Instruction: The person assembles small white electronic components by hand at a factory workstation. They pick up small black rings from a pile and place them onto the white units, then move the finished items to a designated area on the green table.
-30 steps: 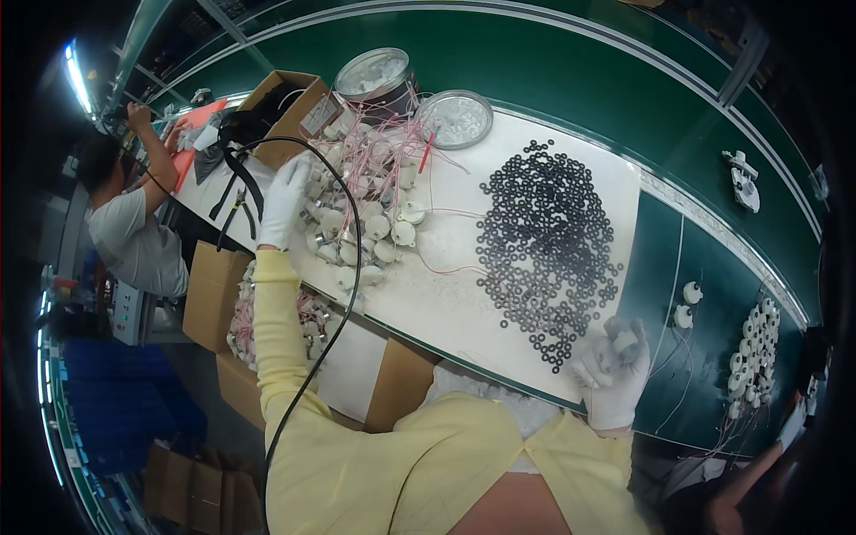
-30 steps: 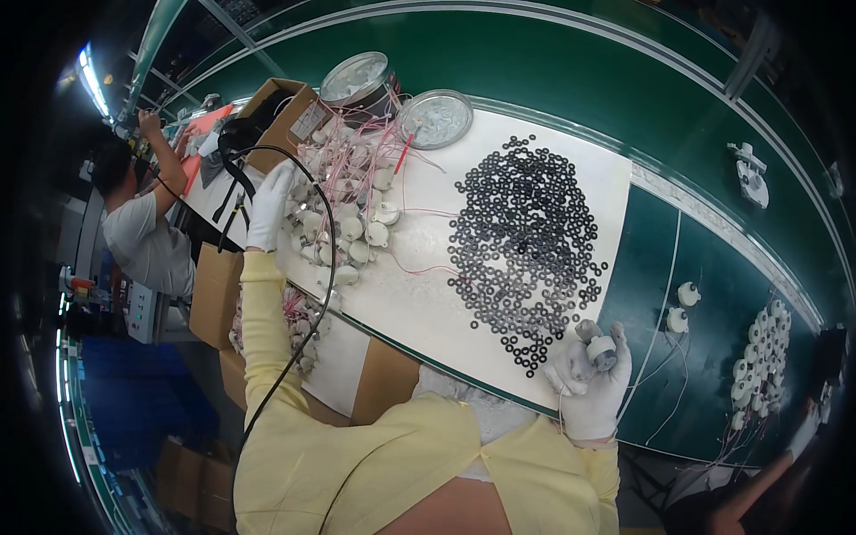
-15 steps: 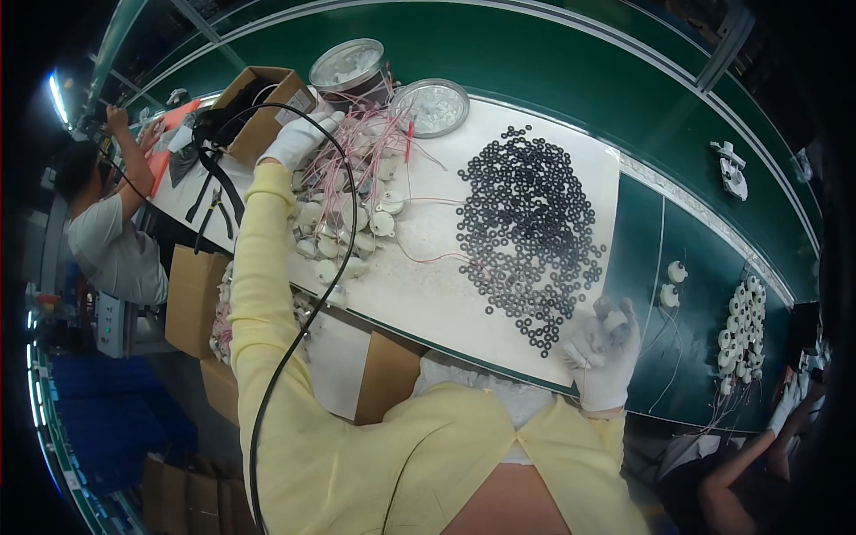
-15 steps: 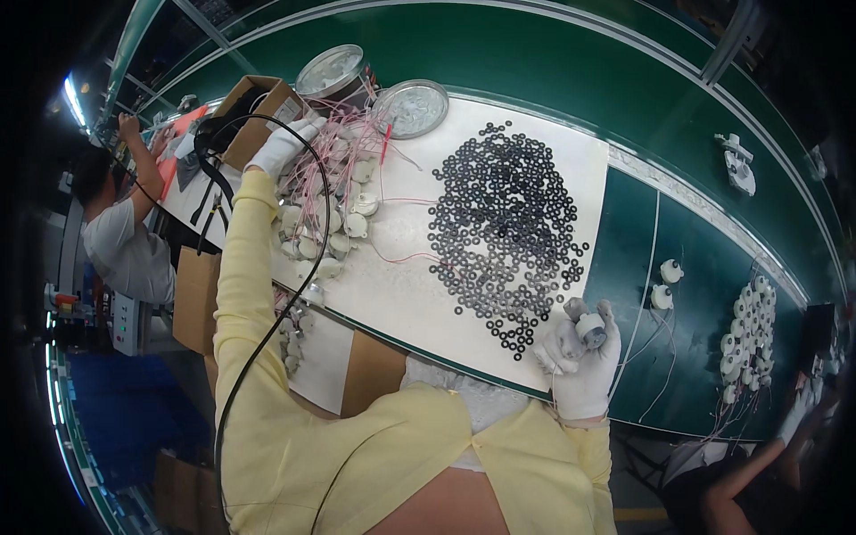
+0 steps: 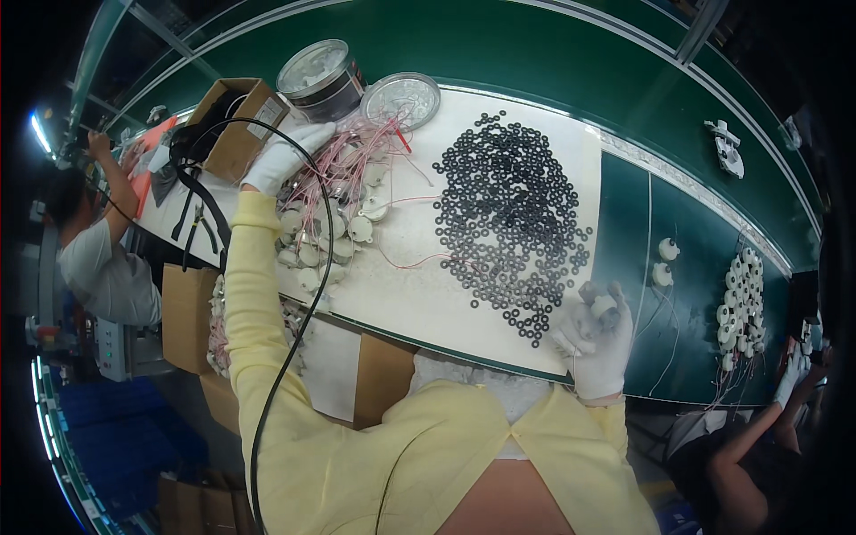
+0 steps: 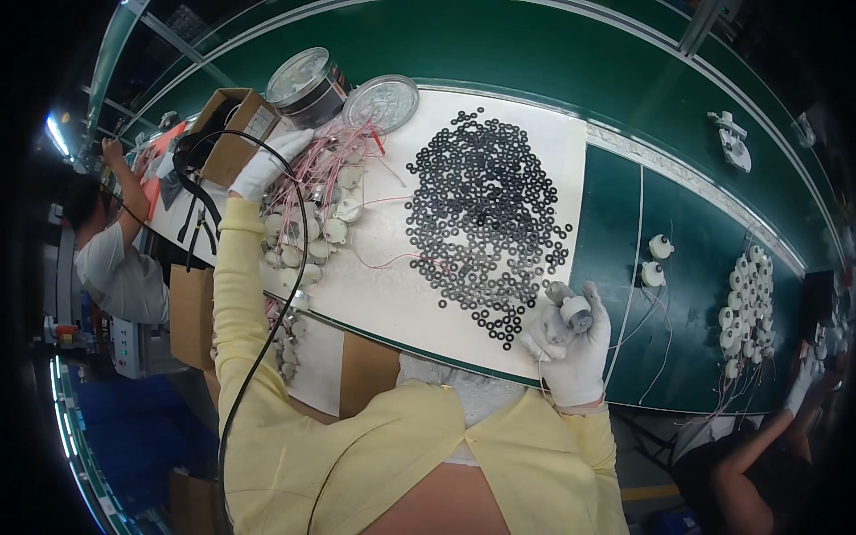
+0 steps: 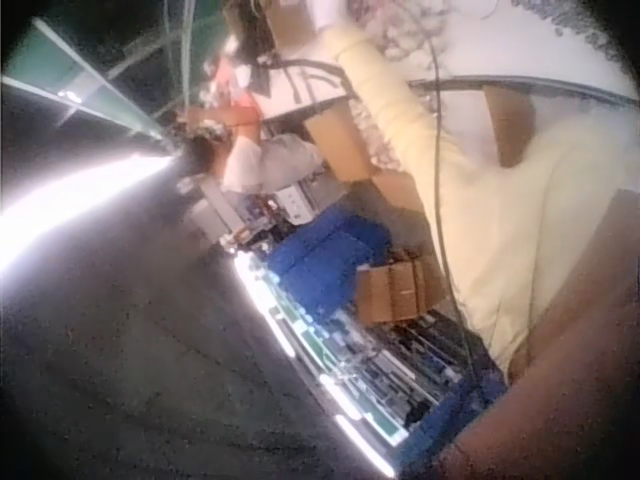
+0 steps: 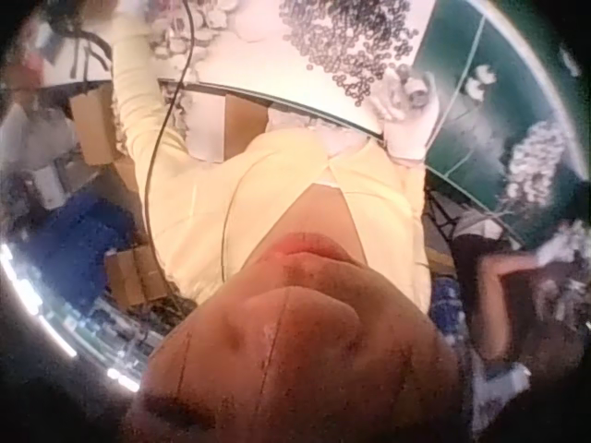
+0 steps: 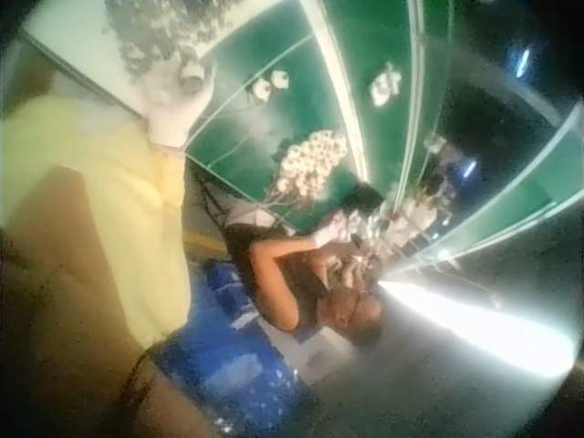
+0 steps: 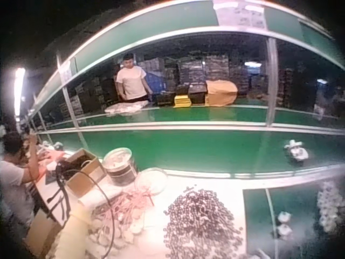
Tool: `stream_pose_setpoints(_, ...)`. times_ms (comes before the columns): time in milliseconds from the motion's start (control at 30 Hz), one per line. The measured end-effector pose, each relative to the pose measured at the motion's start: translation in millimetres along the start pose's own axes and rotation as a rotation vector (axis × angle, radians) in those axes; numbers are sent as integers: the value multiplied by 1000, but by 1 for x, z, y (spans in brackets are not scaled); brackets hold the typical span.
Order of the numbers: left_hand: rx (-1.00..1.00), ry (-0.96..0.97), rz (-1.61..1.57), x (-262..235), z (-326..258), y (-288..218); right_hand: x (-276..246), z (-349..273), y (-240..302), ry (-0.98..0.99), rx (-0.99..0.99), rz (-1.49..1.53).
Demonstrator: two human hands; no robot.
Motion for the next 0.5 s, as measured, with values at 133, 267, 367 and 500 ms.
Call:
stream_pose_setpoints(133,143,116,58,8,-22,-10,-3,1,0,-36,16,19)
stream_pose_setpoints(267,246,-169,281,-3,-87,-64,5,-5,-2,-96,17,34)
stream_pose_setpoints(367,347,-438,478,-7,-148,-61,-7,-1,0,81,-41,82)
stream_pose_setpoints(500,273,-401,700,31,-207,-28,-12,-1,2,87,-119,112)
Point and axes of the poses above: each hand's wrist, its own z-axis towards the middle knuckle, its own x-axis out of the palm, y = z × x, the point moved 8 cm from there along z, towards the middle knuckle, and after that the axes turned 9 degrees about -z, right-handed, at the moved point
